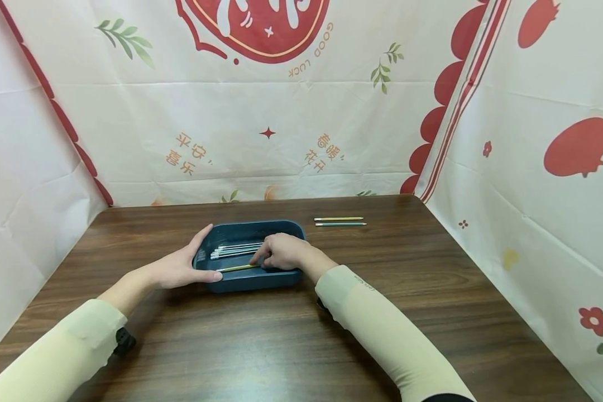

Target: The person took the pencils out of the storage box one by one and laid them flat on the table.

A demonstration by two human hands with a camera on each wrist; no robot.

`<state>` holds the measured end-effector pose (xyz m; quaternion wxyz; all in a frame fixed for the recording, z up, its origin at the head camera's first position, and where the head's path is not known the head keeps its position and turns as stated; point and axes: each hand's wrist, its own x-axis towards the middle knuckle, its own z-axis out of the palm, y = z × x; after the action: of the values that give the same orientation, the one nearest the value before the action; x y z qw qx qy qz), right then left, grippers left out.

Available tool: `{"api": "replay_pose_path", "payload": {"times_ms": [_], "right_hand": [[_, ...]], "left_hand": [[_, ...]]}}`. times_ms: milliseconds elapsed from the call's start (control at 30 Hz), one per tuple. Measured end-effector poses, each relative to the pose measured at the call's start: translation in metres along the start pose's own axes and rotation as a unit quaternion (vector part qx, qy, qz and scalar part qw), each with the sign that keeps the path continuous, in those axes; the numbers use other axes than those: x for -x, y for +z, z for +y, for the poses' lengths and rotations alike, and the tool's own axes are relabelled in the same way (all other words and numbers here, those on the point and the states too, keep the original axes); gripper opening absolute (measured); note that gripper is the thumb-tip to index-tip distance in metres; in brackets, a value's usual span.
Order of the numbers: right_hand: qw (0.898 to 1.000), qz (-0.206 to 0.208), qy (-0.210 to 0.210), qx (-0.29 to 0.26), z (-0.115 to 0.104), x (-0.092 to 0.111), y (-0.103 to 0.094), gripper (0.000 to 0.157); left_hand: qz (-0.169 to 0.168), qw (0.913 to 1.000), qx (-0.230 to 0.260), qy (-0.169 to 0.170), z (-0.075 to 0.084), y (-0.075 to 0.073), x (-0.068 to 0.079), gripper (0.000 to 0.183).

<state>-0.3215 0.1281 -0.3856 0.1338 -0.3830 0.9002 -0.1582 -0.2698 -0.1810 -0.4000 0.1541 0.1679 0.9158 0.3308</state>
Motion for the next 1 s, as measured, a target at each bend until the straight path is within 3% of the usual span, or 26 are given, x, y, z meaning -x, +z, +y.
{"api": "replay_pose_path", "payload": {"times_ms": [500,733,1000], "right_hand": [[0.999,0.016,0.004,-0.029,0.0014,0.001,0.0011,0.029],[0.999,0.012,-0.004,-0.046,0.0009,0.0008,0.0002,0.037],[0.999,0.023,0.003,-0.043,0.0022,-0.0017,0.0,0.026]], "left_hand": [[-0.007,0.9999,0.009,-0.004,-0.0015,-0.0001,-0.0006,0.133],[-0.008,0.9999,0.011,-0.002,-0.0018,-0.0005,-0.0001,0.132],[-0.007,0.9999,0.009,-0.005,-0.0014,-0.0013,-0.0001,0.133]]}}
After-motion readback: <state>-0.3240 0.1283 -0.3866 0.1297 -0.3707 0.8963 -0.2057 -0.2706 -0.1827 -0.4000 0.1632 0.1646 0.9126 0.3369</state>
